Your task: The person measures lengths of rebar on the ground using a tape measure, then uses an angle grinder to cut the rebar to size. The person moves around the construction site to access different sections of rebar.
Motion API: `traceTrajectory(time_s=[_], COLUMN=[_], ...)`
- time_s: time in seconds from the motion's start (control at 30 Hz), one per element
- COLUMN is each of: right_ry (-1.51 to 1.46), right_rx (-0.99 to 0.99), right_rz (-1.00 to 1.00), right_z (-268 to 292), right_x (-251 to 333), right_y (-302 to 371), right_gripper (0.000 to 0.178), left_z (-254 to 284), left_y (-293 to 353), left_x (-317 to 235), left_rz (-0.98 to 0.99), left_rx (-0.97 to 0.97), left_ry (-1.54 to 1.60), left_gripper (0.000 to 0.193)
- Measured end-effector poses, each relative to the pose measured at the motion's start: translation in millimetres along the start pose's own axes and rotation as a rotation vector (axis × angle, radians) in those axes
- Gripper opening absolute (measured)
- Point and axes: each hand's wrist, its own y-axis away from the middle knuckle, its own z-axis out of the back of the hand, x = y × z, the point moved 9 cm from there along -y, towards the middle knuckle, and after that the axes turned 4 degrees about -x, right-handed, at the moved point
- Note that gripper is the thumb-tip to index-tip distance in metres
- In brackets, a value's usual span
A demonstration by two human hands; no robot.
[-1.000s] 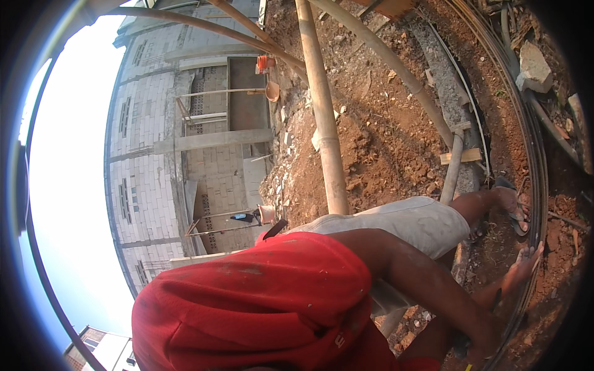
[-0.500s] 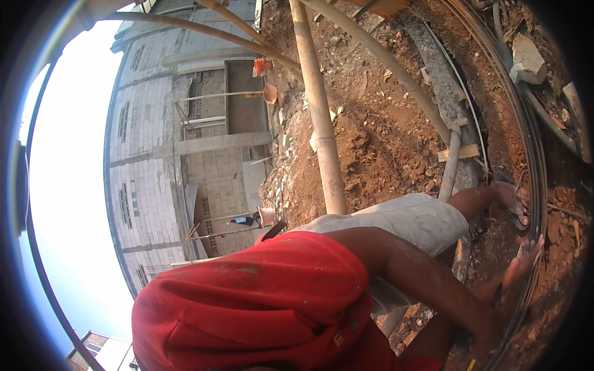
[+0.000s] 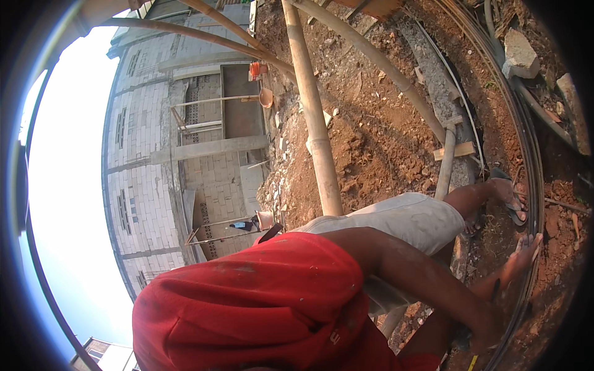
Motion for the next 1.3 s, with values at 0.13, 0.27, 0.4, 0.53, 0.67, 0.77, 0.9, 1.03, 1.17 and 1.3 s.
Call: traceTrajectory(time_s=[0.13, 0.27, 0.4, 0.53, 0.67, 0.77, 0.9, 1.03, 1.17, 1.3], right_ry=[-0.016, -0.106, -0.089, -0.183, -0.225, -0.168, 0.109, 0.412, 0.082, -0.184], right_rx=[0.087, -0.142, -0.224, -0.196, -0.194, -0.206, -0.175, -0.185, -0.47, -0.298], right_rz=[0.106, 0.0, -0.084, -0.099, -0.036, 0.03, 0.139, 0.249, 0.175, 0.218], right_z=[17.5, 30.1, 17.0, 5.6, 7.8, 12.9, 0.0, -13.4, 17.4, -6.2], right_x=[-3.9, -28.5, -34.0, -42.4, -38.3, -38.5, -36.0, -29.9, -79.3, -65.2], right_y=[-18.6, -39.8, -19.0, -15.6, -25.4, -33.7, -36.4, -35.8, -87.1, -61.8], right_gripper=[0.069, 0.056, 0.052, 0.052, 0.051, 0.051, 0.051, 0.051, 0.044, 0.03], left_z=[13.1, 21.3, 39.1, 47.7, 52.5, 50.3, 40.0, 24.0, 3.2, 15.2], left_y=[7.1, 34.5, 58.1, 62.8, 73.1, 74.4, 84.1, 94.4, 77.7, 86.2], left_x=[-8.2, -12.7, -24.2, -33.5, -44.7, -61.3, -56.7, -52.3, -62.2, -51.8], left_rz=[-0.041, -0.055, -0.062, 0.005, -0.001, -0.041, -0.027, 0.091, 0.031, 0.053], left_rx=[-0.038, 0.027, -0.107, -0.081, -0.139, 0.042, 0.024, 0.112, 0.228, 0.141], left_ry=[0.008, 0.075, 0.12, 0.119, -0.094, 0.053, 0.081, 0.259, 0.206, 0.232], left_gripper=[0.035, 0.035, 0.038, 0.041, 0.038, 0.033, 0.028, 0.025, 0.021, 0.02])
